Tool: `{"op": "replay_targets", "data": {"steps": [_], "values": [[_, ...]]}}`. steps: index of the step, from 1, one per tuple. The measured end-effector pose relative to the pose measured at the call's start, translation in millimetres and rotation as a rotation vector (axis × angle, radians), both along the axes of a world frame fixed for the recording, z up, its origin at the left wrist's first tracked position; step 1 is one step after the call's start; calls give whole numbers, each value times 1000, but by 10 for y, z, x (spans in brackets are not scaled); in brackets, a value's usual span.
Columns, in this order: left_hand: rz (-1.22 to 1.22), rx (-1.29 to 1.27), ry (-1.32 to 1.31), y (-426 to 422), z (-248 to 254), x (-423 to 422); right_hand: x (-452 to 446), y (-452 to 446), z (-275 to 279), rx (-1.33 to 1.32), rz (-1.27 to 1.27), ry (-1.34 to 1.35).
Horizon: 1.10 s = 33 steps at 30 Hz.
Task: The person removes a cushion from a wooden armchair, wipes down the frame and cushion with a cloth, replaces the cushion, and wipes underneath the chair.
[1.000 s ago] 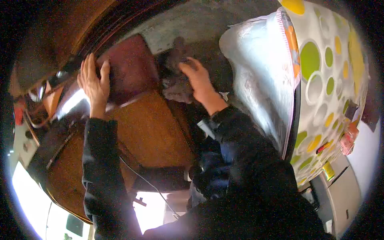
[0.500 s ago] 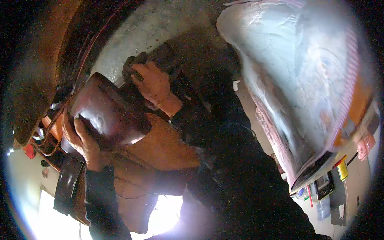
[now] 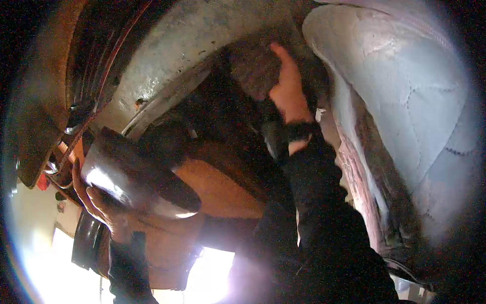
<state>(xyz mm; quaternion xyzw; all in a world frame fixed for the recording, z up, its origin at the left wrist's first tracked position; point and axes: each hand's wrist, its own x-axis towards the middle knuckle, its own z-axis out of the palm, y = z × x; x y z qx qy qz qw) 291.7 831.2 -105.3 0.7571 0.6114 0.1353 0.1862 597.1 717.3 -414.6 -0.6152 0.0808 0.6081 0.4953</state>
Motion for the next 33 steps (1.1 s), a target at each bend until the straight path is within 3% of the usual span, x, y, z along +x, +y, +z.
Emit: {"op": "replay_targets", "data": {"steps": [2, 3, 5, 6, 8, 12, 15, 18, 21, 23, 27, 30, 33], "values": [[-51, -4, 41, 12, 37, 4, -283, 6, 122, 152, -232, 215], [-48, 1, 41, 9, 26, -6, -477, 56, 305, 202, -211, 240], [-69, 34, 21, 5, -8, -40, -737, 300, 1172, 29, 221, -73], [-42, 24, 62, -3, 20, -46, -794, 275, 1164, 43, 227, -67], [-36, 23, 90, -5, 36, -66, -907, 128, 1065, 203, 401, -546], [-95, 22, 197, 24, 121, -90, -1013, 123, 1092, 286, 399, -525], [-98, 34, 236, 49, 130, -70, -987, 326, 1007, 198, 348, -431], [-69, 38, 244, 79, 154, -96, -866, 663, 904, 152, 493, -439], [-54, 12, 268, 105, 192, -49, -786, 965, 744, 219, 744, -537], [-40, 9, 274, 119, 209, -59, -743, 1203, 723, 199, 1131, -476], [-55, 14, 254, 187, 226, -74, -874, 1532, 567, 356, 1406, -647], [-75, -61, 333, 188, 312, -106, -1072, 1656, 643, 391, 1521, -507], [-85, -69, 316, 190, 323, -151, -1294, 1779, 962, 737, 1461, -130]]}}
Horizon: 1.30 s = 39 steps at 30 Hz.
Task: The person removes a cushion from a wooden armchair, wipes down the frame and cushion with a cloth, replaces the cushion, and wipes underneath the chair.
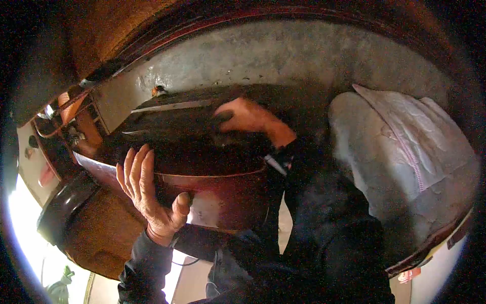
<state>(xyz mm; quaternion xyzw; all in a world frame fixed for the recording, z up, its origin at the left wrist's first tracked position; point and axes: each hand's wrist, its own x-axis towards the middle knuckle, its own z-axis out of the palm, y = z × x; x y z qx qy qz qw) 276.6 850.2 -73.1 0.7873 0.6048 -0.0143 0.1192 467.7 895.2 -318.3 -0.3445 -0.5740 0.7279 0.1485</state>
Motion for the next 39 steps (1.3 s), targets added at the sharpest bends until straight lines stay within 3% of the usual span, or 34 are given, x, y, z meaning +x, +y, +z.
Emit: {"op": "replay_targets", "data": {"steps": [3, 5, 8, 14, 18, 20, 22, 26, 28, 30, 34, 37, 39], "values": [[21, -34, 7, 3, 64, 1, -329, 4, 468, -81, 51, 130], [16, -33, 9, 2, 26, -20, -313, -9, 450, -152, 87, 136], [15, -51, 13, -12, 14, -38, -225, -127, 238, 35, 19, 111], [7, -99, 58, -56, 15, -52, 506, -162, -781, 143, 119, -481], [3, -118, 70, -82, 19, -65, 1120, 12, -1286, -100, 165, -874], [19, -122, 108, -126, -11, -53, 1245, 100, -1300, -260, -194, -758], [84, -105, 19, -144, -22, -58, 1093, 154, -1349, -196, -271, -739], [61, -136, -4, -169, 8, -106, 289, 41, -1703, -72, 37, -763], [88, -132, 15, -178, 1, -88, -60, 252, -1487, -113, 143, -629], [71, -106, -10, -192, -21, -96, -531, 221, -1565, 21, 174, -356], [70, -141, -18, -179, 3, -112, -1445, 306, -1052, 90, 359, 127], [79, -149, -20, -182, 8, -114, -1401, 188, -1017, 283, 378, -66], [69, -154, -16, -166, 11, -109, -999, 229, -1119, 162, 588, -303]]}}
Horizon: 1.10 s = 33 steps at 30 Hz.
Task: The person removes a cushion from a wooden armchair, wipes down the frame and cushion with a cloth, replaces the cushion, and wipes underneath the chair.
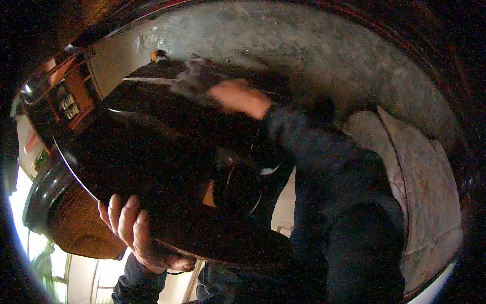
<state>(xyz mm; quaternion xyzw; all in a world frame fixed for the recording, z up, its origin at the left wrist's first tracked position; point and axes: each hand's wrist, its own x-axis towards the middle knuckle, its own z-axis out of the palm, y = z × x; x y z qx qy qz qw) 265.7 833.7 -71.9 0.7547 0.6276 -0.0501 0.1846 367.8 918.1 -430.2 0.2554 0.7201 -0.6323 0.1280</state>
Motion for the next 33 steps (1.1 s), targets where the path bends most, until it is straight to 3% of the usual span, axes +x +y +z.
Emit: {"op": "replay_targets", "data": {"steps": [1, 3, 5, 7, 8, 14, 17, 20, 23, 25, 27, 29, 30, 31, 33], "values": [[-7, -2, 4, 4, 0, -4, 296, 96, 127, 101, 17, -34], [13, -16, -17, -4, 2, -11, 664, 101, -17, 90, 96, -81], [20, 15, -48, -17, -24, -14, 858, 117, 200, 60, 56, -98], [44, 46, -45, -35, -33, 13, 905, 110, 424, -16, -20, -49], [47, 28, -40, -33, -16, 20, 892, 24, 429, -29, -103, 155], [71, 42, -37, 0, -39, 45, -50, -99, 670, -96, -239, 458], [94, 28, -42, 39, -12, 82, -265, -63, 800, 3, -234, 580], [135, -7, -156, 42, 61, 36, 40, -38, 778, -64, -194, 371], [127, 135, -357, -133, -9, -107, 480, -30, 814, -45, -139, 220], [40, 240, -374, -112, 26, -461, 622, -30, 895, -33, -93, 182], [212, 334, -97, 1, 116, -979, 668, -42, 979, -70, -114, 75], [712, 353, -283, 74, 41, -1583, 633, 56, 1072, -108, -92, 44], [561, 405, -200, 15, 20, -1795, 596, 131, 1119, -145, -90, 16], [725, 370, -218, 189, 47, -2282, 571, 129, 1145, -126, -79, 13], [525, 413, 92, 235, 22, -2775, 578, 52, 1094, -149, -60, 38]]}}
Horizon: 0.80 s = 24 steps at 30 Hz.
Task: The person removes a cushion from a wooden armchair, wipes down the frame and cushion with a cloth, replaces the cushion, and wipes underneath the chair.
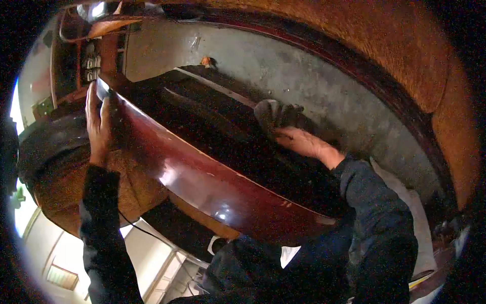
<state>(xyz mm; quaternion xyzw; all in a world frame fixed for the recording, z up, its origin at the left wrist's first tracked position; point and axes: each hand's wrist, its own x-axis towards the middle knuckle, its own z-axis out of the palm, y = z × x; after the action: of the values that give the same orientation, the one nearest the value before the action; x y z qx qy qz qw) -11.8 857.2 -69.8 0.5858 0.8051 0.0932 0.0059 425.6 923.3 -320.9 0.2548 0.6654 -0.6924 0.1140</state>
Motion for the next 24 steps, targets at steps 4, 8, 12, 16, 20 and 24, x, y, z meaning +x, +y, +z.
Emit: {"op": "replay_targets", "data": {"steps": [4, 8, 12, 16, 20, 24], "values": [[-231, 2, 139, 190, -221, -227, -310, 101, 33, 45, 105, -79], [-205, 33, 114, 146, -163, -372, -1040, 140, -165, 103, 188, -47], [-205, 61, 52, 175, -167, -405, -2125, 265, -312, 177, 206, -72], [-154, 35, -3, 164, -137, -444, -3182, 336, -579, 242, 22, 257], [-155, -2, -17, 156, -109, -517, -3824, 624, -399, -76, -116, 188], [-170, -117, -16, 118, -53, -527, -3666, 748, -496, -342, -381, 196]]}}
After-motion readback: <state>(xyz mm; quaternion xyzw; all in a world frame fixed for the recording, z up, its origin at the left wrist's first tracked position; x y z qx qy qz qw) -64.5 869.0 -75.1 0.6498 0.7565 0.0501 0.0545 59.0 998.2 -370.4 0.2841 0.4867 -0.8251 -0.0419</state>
